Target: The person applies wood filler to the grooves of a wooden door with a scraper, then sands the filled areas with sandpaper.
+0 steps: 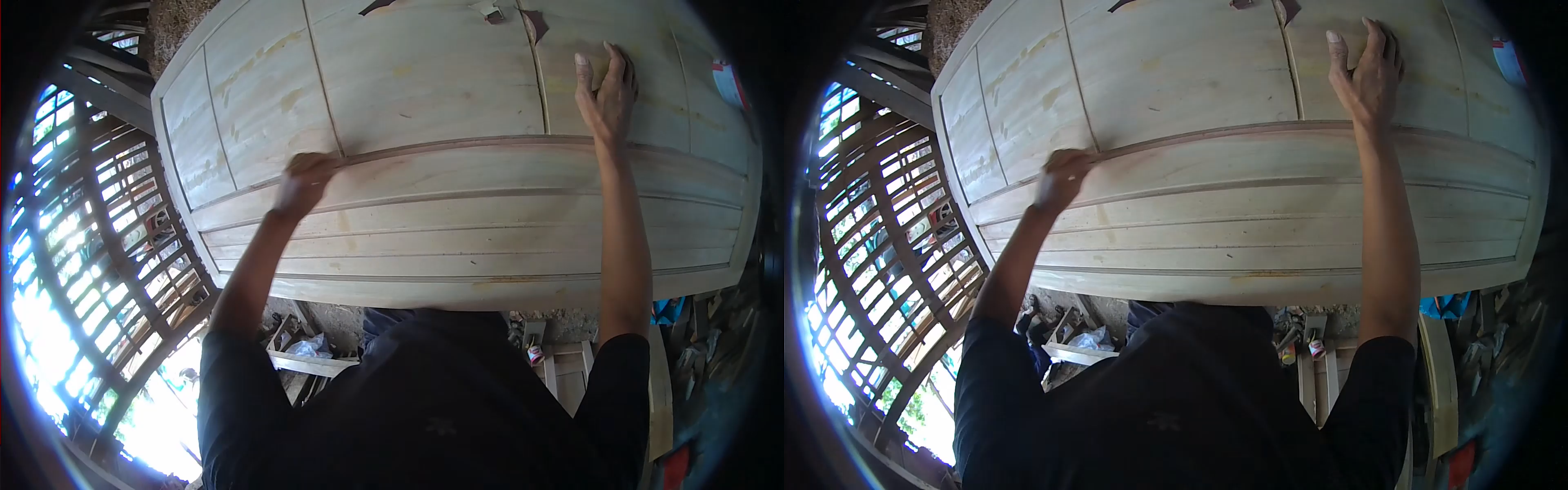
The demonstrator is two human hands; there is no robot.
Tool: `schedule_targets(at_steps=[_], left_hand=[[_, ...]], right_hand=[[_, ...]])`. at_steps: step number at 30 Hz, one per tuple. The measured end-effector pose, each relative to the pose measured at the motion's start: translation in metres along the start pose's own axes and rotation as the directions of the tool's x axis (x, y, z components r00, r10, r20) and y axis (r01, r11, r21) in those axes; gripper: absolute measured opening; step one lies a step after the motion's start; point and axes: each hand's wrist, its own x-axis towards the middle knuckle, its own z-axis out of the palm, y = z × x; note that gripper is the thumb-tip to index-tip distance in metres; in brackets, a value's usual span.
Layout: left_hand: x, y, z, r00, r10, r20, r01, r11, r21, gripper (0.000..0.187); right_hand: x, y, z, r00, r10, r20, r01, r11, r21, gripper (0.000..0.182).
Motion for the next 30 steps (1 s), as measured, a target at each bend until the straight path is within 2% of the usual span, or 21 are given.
schedule_targets(at_steps=[1, 3, 4, 6, 7, 9, 10, 12, 13, 14, 15, 17, 19, 20, 21, 22, 23, 26, 28, 29, 30], left_hand=[[-0.022, -0.018, -0.007, 0.997, -0.075, 0.014, 0.075, 0.997, -0.002, 0.028], [0.003, 0.006, 0.010, 0.999, 0.014, -0.036, -0.014, 1.000, 0.026, 0.027], [0.040, 0.044, 0.016, 0.994, 0.089, -0.065, -0.089, 0.996, -0.001, 0.022], [0.104, 0.087, 0.069, 0.965, 0.206, -0.163, -0.226, 0.967, -0.120, 0.012], [0.129, 0.118, 0.077, 0.962, 0.194, -0.192, -0.231, 0.954, -0.189, 0.015], [0.141, 0.136, 0.086, 0.976, 0.116, -0.184, -0.159, 0.958, -0.239, 0.016], [0.125, 0.123, 0.080, 0.977, 0.102, -0.186, -0.144, 0.963, -0.229, 0.016], [0.082, 0.076, 0.057, 0.956, 0.179, -0.231, -0.212, 0.969, -0.127, 0.019], [0.048, 0.039, 0.045, 0.964, 0.241, -0.113, -0.246, 0.968, -0.038, 0.023], [0.010, -0.003, 0.038, 0.982, 0.113, -0.149, -0.123, 0.990, -0.064, 0.022], [-0.029, -0.041, 0.019, 0.989, 0.109, -0.097, -0.109, 0.994, 0.006, 0.020], [-0.085, -0.089, -0.022, 0.998, -0.060, 0.012, 0.061, 0.998, -0.036, 0.021], [-0.070, -0.079, -0.006, 1.000, -0.001, -0.016, -0.001, 0.993, -0.114, 0.022], [-0.055, -0.065, 0.008, 0.998, 0.044, -0.041, -0.051, 0.983, -0.176, 0.023], [-0.024, -0.040, 0.034, 0.957, 0.154, -0.247, -0.199, 0.965, -0.169, 0.017], [0.005, -0.011, 0.048, 0.971, 0.152, -0.185, -0.184, 0.969, -0.167, 0.011], [0.028, 0.018, 0.042, 0.966, 0.179, -0.188, -0.220, 0.948, -0.231, 0.012], [0.000, -0.015, 0.042, 0.942, 0.186, -0.278, -0.252, 0.942, -0.220, 0.015], [-0.061, -0.084, 0.005, 0.982, 0.079, -0.170, -0.122, 0.957, -0.264, 0.019], [-0.091, -0.111, -0.015, 0.972, 0.133, -0.196, -0.159, 0.979, -0.128, 0.018], [-0.117, -0.134, -0.028, 0.990, 0.057, -0.132, -0.077, 0.985, -0.153, 0.020]], right_hand=[[-0.003, 0.000, -0.001, 1.000, 0.003, -0.005, -0.003, 1.000, 0.006, 0.067], [0.000, -0.001, -0.001, 1.000, 0.002, 0.008, -0.002, 0.999, -0.037, 0.066], [0.001, -0.002, -0.001, 1.000, -0.015, 0.002, 0.015, 0.999, -0.028, 0.066], [0.000, -0.001, -0.001, 1.000, -0.024, -0.010, 0.024, 1.000, -0.019, 0.064], [-0.001, 0.001, -0.003, 0.999, -0.033, -0.017, 0.033, 0.999, -0.011, 0.064], [0.002, 0.004, -0.002, 0.999, -0.027, 0.033, 0.026, 0.999, 0.029, 0.062], [-0.001, 0.002, -0.003, 0.999, -0.037, 0.035, 0.035, 0.998, 0.046, 0.062], [-0.007, -0.006, -0.006, 0.999, -0.003, -0.052, 0.010, 0.990, 0.139, 0.059], [-0.015, -0.025, -0.009, 0.998, -0.004, -0.056, 0.012, 0.989, 0.145, 0.059], [-0.031, -0.052, -0.014, 0.994, 0.101, -0.048, -0.087, 0.969, 0.230, 0.059], [-0.043, -0.074, -0.013, 0.979, 0.203, -0.033, -0.183, 0.934, 0.306, 0.059], [-0.070, -0.105, 0.005, 0.985, 0.162, -0.056, -0.144, 0.959, 0.244, 0.060], [-0.081, -0.126, 0.010, 0.990, 0.117, -0.074, -0.104, 0.980, 0.167, 0.061], [-0.082, -0.137, 0.009, 0.990, 0.106, -0.094, -0.101, 0.994, 0.051, 0.062], [-0.083, -0.151, 0.011, 0.988, 0.095, -0.119, -0.104, 0.992, -0.067, 0.064], [-0.078, -0.152, 0.015, 0.987, 0.086, -0.136, -0.098, 0.992, -0.083, 0.064], [-0.079, -0.141, 0.019, 0.987, 0.097, -0.125, -0.107, 0.992, -0.074, 0.067], [-0.076, -0.129, 0.023, 0.992, 0.107, -0.060, -0.112, 0.990, -0.081, 0.073], [-0.083, -0.134, 0.022, 0.990, 0.136, -0.020, -0.137, 0.984, -0.115, 0.075], [-0.081, -0.135, 0.023, 0.990, 0.136, -0.024, -0.138, 0.980, -0.141, 0.076], [-0.079, -0.135, 0.023, 0.989, 0.141, -0.033, -0.144, 0.975, -0.168, 0.077]])
